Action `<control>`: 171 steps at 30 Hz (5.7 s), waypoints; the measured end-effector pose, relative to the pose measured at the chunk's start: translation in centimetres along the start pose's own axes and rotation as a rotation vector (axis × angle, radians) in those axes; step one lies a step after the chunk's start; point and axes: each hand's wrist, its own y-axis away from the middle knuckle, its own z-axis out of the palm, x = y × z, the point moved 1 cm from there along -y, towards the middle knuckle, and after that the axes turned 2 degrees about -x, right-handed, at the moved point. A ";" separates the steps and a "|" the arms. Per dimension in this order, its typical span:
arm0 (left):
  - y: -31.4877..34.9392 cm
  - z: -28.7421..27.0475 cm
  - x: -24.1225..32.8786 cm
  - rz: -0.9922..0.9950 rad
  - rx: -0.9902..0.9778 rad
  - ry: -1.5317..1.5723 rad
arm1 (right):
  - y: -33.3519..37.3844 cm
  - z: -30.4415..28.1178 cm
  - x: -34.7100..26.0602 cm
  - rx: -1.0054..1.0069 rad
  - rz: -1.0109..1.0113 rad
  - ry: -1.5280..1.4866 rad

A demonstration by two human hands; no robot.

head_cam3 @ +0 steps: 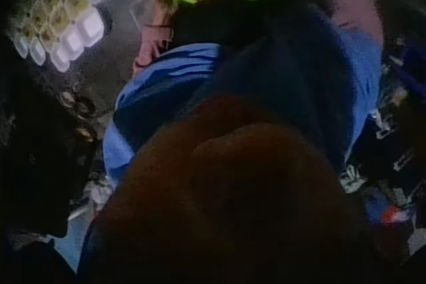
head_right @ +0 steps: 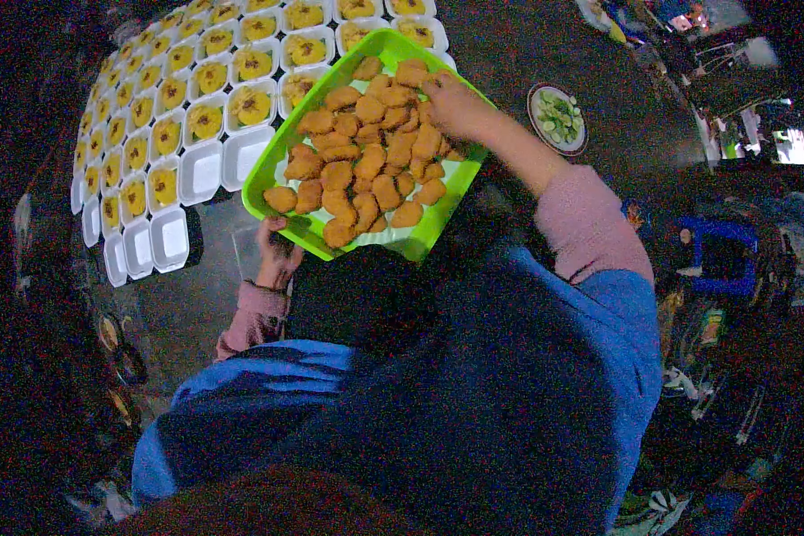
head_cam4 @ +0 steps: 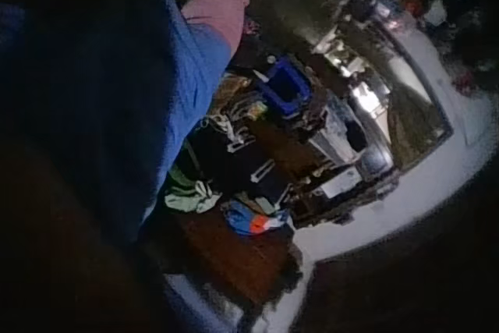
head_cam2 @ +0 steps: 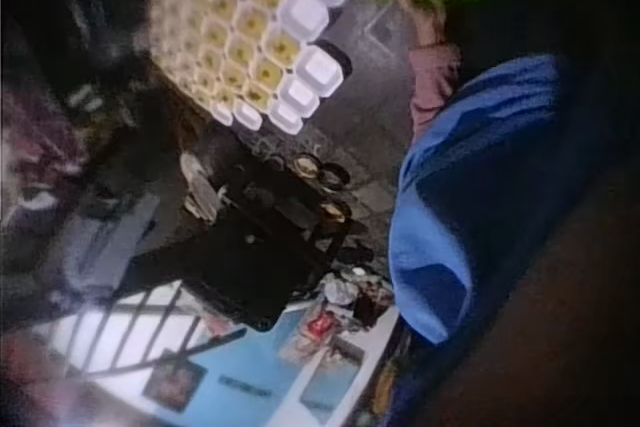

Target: The person assembles food into white styrofoam containers by hand. They add a yellow base, a brown crumbly topping, and a fried snack item to each container in a repetitive sequence.

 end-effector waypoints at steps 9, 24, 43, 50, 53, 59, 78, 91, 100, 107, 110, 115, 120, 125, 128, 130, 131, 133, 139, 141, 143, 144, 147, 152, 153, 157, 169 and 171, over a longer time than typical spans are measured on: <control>0.1 -6.1 -1.9 0.269 0.150 -0.304 | -2.0 3.0 1.2 -0.061 0.085 -0.392; 3.5 -14.8 -2.0 0.355 0.472 -0.297 | -3.4 9.2 0.1 -0.616 -0.185 -1.041; 4.3 -20.1 -4.9 0.230 0.582 -0.282 | -19.8 16.2 15.6 0.022 0.849 -1.380; 4.7 -20.3 -5.1 0.213 0.582 -0.289 | -19.6 17.2 17.5 -0.001 0.836 -0.353; 5.1 -20.4 -5.0 0.219 0.587 -0.292 | -19.1 15.1 15.7 -0.114 0.690 -0.136; 5.5 -20.8 -5.4 0.214 0.589 -0.284 | -18.9 13.2 15.3 0.092 0.676 -0.044; 6.5 -21.4 -5.2 0.219 0.585 -0.303 | -24.7 20.1 6.2 0.471 0.399 -0.363; 9.7 -21.2 -4.3 0.287 0.570 -0.290 | -10.2 11.4 -5.1 -0.217 -0.093 -0.467; 8.7 -21.2 -4.7 0.332 0.545 -0.285 | -9.4 13.1 -8.7 -0.168 -0.538 -0.468; 8.3 -21.6 -4.4 0.337 0.549 -0.258 | -15.0 8.0 -5.8 -0.041 -0.223 -0.812; 8.6 -21.6 -4.2 0.336 0.555 -0.259 | -20.1 10.8 -4.9 0.153 -0.002 -0.710; 9.5 -22.2 -4.4 0.320 0.576 -0.257 | -25.8 15.4 -6.2 0.346 0.105 -0.424; 8.6 -22.9 -4.5 0.321 0.591 -0.264 | -27.1 15.7 -6.9 0.478 0.093 -0.324; 9.2 -22.9 -4.4 0.350 0.608 -0.253 | -17.7 10.6 -8.5 0.241 0.083 -0.675; 9.9 -22.6 -3.9 0.370 0.590 -0.254 | -11.4 11.0 -11.0 0.150 -0.102 -0.414; 9.7 -22.8 -4.0 0.376 0.580 -0.255 | -10.3 12.2 -12.3 0.092 -0.118 -0.360; 10.2 -23.1 -3.9 0.384 0.586 -0.258 | -10.6 12.2 -12.7 0.105 -0.133 -0.381; 11.2 -23.6 -4.1 0.411 0.599 -0.254 | -11.1 12.2 -13.8 0.131 -0.177 -0.417; 14.8 -26.8 -3.0 0.461 0.649 -0.235 | -14.0 12.9 -19.8 0.163 -0.239 -0.394; 15.7 -27.9 -2.5 0.469 0.670 -0.226 | -15.0 11.8 -22.0 0.198 -0.296 -0.416; 16.4 -28.9 -2.3 0.469 0.693 -0.210 | -16.0 10.2 -23.1 0.162 -0.263 -0.545; 16.6 -29.2 -2.7 0.471 0.701 -0.196 | -16.7 9.0 -23.6 0.111 -0.204 -0.661; 17.0 -32.5 1.3 0.454 0.680 -0.207 | -22.0 5.5 -26.3 0.084 -0.110 -0.985; 16.9 -32.9 -1.1 0.501 0.694 -0.230 | -29.3 9.6 -19.0 0.140 0.011 -0.563; 16.8 -33.6 -1.0 0.525 0.692 -0.290 | -30.5 11.2 -19.1 0.161 0.021 -0.480; 16.4 -34.4 1.1 0.680 0.813 -0.669 | -33.8 15.2 -21.0 0.204 0.041 -0.251; 19.5 -20.7 5.9 0.838 0.807 0.183 | -21.6 8.1 -27.9 0.243 -0.582 -0.847; 21.9 -20.5 5.6 0.869 0.837 0.278 | -18.9 6.4 -32.6 0.359 -0.948 -0.531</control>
